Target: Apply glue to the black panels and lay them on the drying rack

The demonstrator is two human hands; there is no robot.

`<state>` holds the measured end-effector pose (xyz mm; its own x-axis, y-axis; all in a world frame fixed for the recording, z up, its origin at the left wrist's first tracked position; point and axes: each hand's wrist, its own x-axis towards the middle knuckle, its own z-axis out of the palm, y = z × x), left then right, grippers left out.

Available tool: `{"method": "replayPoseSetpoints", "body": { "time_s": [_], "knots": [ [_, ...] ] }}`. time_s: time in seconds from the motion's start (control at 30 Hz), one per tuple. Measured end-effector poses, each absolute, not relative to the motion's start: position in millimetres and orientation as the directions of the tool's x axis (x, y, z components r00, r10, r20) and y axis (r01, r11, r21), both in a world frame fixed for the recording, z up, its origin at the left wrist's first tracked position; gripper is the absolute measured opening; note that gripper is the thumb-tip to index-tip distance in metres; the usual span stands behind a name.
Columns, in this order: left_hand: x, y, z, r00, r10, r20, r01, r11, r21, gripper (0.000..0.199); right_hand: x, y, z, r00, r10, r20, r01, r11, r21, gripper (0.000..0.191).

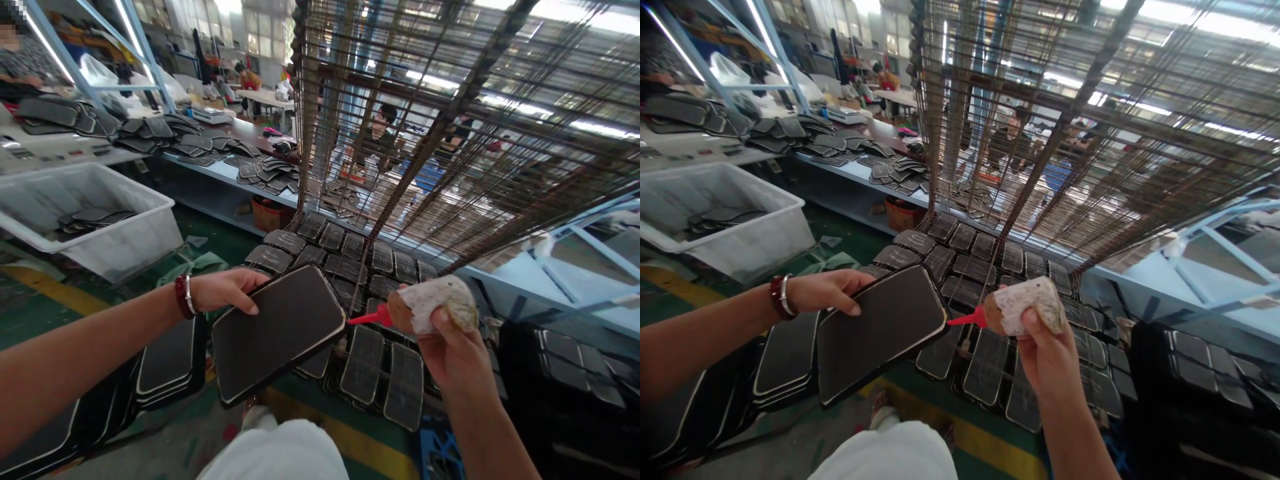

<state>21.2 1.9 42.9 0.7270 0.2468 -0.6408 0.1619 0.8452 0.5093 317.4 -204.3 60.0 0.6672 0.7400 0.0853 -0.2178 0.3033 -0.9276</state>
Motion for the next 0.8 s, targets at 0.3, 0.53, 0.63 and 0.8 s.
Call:
{"method": "replayPoseSetpoints", "body": {
  "time_s": [0.3, 0.53, 0.63, 0.8],
  "knots": [
    [26, 1, 31, 0.830, 0.269, -0.488, 0.180, 0.700, 0.691, 0.050, 315, -200, 42, 0.777, 0.629, -0.012, -0.304, 0.359, -0.883, 0.046],
    [34, 5, 14, 0.919, 0.212, -0.331, 0.155, 0.578, 0.801, 0.037, 316, -197, 33, 0.814, 0.580, -0.047, -0.354, 0.429, -0.831, 0.036],
    [37, 4, 13, 0.917, 0.216, -0.335, 0.154, 0.582, 0.798, 0.038, 317, -194, 29, 0.831, 0.553, -0.058, -0.347, 0.434, -0.831, 0.035],
    [44, 2, 14, 0.897, 0.233, -0.377, 0.164, 0.616, 0.770, 0.043, 312, -196, 21, 0.832, 0.550, -0.079, -0.343, 0.397, -0.851, 0.033]
  ]
}}
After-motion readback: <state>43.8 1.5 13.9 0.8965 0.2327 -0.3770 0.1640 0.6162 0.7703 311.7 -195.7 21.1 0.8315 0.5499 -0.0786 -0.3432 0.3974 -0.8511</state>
